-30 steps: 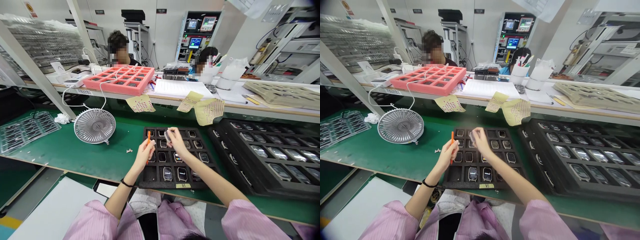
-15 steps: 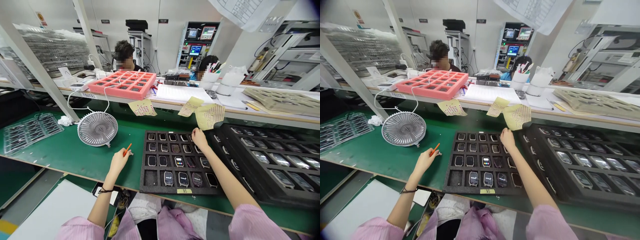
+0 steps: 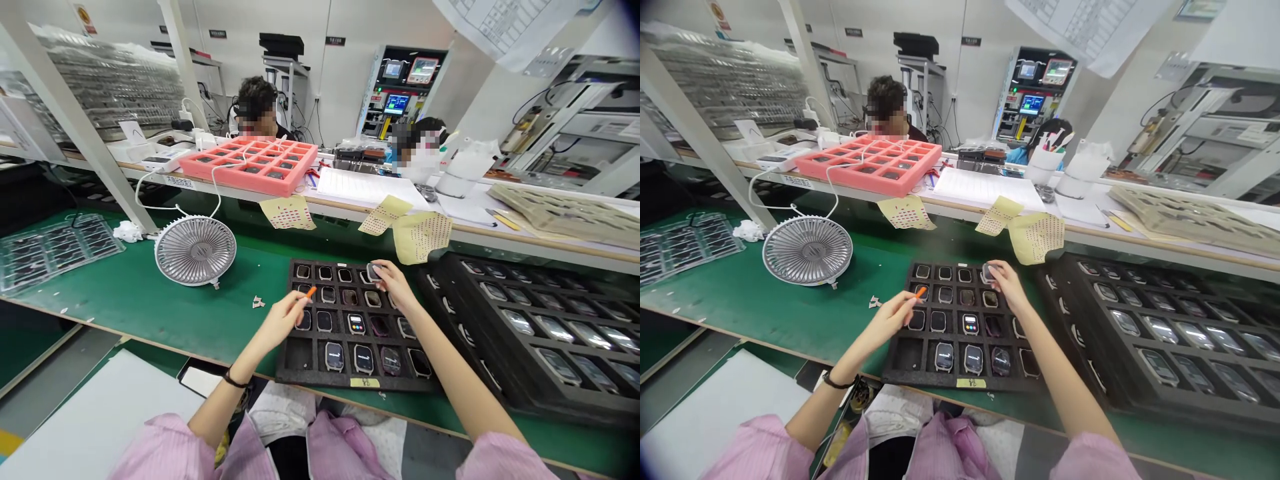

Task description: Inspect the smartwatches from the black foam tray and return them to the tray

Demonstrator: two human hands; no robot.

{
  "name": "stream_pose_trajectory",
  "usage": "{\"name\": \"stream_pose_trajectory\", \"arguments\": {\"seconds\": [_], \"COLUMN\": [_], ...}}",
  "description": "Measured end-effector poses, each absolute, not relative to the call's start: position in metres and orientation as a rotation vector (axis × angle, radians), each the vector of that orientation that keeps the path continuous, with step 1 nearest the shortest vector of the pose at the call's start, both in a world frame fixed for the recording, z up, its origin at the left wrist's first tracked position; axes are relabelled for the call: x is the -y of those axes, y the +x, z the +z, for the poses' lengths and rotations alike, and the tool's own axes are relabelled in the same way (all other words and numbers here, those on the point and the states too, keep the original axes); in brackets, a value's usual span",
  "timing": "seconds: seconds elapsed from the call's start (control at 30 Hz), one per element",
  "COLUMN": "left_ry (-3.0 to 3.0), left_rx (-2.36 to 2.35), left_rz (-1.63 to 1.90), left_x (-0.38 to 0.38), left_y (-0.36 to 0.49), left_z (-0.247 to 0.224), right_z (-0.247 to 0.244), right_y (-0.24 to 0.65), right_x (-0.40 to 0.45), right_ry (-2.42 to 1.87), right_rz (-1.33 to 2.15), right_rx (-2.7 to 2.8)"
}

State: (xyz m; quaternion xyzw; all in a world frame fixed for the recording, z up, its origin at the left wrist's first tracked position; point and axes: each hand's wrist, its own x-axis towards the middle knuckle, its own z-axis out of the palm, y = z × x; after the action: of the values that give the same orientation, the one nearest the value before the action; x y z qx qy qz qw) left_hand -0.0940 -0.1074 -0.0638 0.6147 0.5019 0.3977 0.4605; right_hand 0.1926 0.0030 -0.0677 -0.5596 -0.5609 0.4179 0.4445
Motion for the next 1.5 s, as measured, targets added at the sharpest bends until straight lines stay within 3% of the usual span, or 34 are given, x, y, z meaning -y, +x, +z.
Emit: {"name": "stream_pose_trajectory", "arguments": {"seconds": [0.3, 1.13, 1.5], "left_ry": [1.305, 1.386, 1.394], "left_rx": [-0.905, -0.907, -0.955], "left_rz": [0.908, 1.006, 0.953], "left_x": [0.116, 0.124, 0.121], "left_y": [-0.04, -0.042, -0.048], "left_z": [-0.036, -0.036, -0.031], "right_z": [-0.023, -0.007, -0.013], "right_y": [0.109, 0.095, 0.1], "right_x": [0.078, 0.092, 0.092], "right_ry": [-0.756, -0.667, -0.746], "right_rz": [1.731, 1.748, 1.574], "right_rx": [0.978, 0.882, 1.048]}}
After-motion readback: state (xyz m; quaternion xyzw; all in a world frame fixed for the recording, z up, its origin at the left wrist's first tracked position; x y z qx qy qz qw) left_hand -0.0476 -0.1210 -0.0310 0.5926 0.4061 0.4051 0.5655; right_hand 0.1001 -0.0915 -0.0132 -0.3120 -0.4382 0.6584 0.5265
